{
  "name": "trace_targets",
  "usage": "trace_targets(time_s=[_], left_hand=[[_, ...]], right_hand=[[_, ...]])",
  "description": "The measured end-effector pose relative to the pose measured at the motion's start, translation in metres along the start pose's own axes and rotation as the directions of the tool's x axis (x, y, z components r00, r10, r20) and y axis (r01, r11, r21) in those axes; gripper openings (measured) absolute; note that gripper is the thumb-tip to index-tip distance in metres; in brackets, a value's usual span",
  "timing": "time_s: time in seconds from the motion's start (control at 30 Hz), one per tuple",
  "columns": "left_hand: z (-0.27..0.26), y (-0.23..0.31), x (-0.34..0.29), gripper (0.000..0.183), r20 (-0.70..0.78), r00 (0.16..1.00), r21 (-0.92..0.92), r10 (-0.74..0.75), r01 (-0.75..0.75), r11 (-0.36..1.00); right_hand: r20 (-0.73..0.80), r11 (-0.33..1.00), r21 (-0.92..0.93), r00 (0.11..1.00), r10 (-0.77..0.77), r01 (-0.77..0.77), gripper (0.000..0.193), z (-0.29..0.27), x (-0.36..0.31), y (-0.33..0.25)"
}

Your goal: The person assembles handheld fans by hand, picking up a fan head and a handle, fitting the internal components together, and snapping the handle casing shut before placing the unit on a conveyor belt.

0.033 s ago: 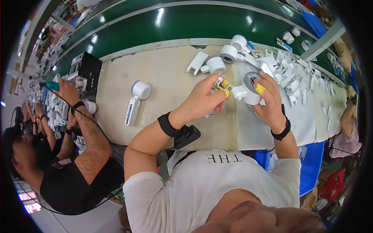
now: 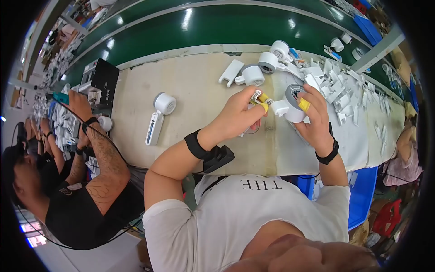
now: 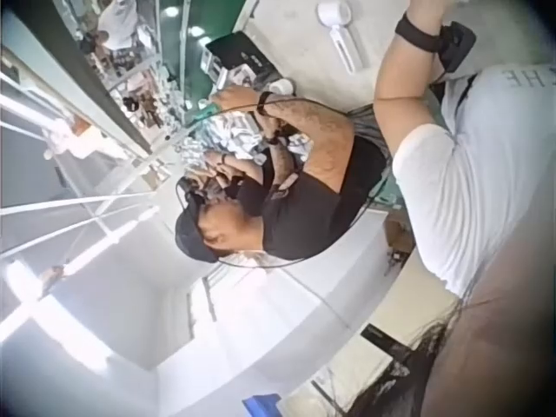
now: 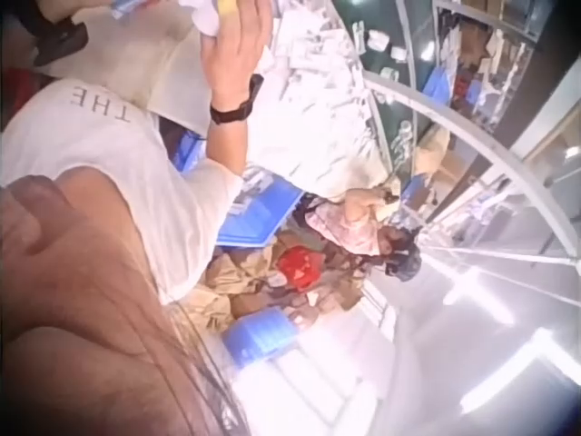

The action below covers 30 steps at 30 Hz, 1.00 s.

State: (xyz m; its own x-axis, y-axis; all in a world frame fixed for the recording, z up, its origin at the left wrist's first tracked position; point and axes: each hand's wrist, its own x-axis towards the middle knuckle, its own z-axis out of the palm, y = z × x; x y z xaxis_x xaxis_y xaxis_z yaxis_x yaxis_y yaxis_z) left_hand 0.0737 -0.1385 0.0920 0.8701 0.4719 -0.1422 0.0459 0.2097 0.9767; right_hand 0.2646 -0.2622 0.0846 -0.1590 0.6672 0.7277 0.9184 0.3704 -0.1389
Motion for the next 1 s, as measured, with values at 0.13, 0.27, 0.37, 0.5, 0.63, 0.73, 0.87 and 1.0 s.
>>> trace_targets(time_s=[0.13,0.27,0.37,0.5,0.63,0.73,0.87,1.0], left_hand=[[-0.001,-0.01,0.002,0.021,-0.032,0.992,0.258,0.123,-0.111,0.96],[-0.002,-0.01,0.002,0.025,-0.01,0.978,0.286,0.207,-0.195,0.938],[0.0,-0.008,0.0,0.028,0.003,0.988,0.028,0.152,-0.152,0.988],[-0.002,-0.015,0.004,0.026,-0.053,0.96,0.262,0.274,-0.252,0.932],[-0.007,-0.011,0.009,0.025,-0.014,0.973,0.391,0.23,-0.206,0.897],[0.0,0.003,0.009,0.028,0.05,0.997,0.399,0.065,-0.079,0.913],[0.004,-0.002,0.012,0.031,0.11,0.982,0.629,0.152,-0.187,0.754],[0.01,-0.006,0.011,0.034,0.072,0.985,0.605,0.157,-0.168,0.779]], right_hand=[[0.025,0.998,-0.059,1.0,0.011,-0.009,0.051,-0.001,0.002,-0.003],[0.002,0.999,-0.044,1.0,0.0,0.0,0.049,0.0,0.002,-0.001],[-0.01,0.999,-0.053,1.0,-0.006,0.005,0.052,-0.002,0.004,-0.004],[0.072,0.988,-0.141,0.996,-0.048,0.058,0.065,-0.007,0.004,-0.005],[0.109,0.98,-0.016,0.974,0.2,-0.199,0.064,-0.025,0.017,-0.01],[0.355,0.926,0.302,0.928,0.114,-0.229,0.06,-0.042,0.036,0.001],[0.534,0.886,0.349,0.842,0.081,-0.307,0.056,-0.048,0.06,0.007],[0.576,0.927,0.265,0.814,0.069,-0.266,0.054,-0.053,0.068,-0.001]])
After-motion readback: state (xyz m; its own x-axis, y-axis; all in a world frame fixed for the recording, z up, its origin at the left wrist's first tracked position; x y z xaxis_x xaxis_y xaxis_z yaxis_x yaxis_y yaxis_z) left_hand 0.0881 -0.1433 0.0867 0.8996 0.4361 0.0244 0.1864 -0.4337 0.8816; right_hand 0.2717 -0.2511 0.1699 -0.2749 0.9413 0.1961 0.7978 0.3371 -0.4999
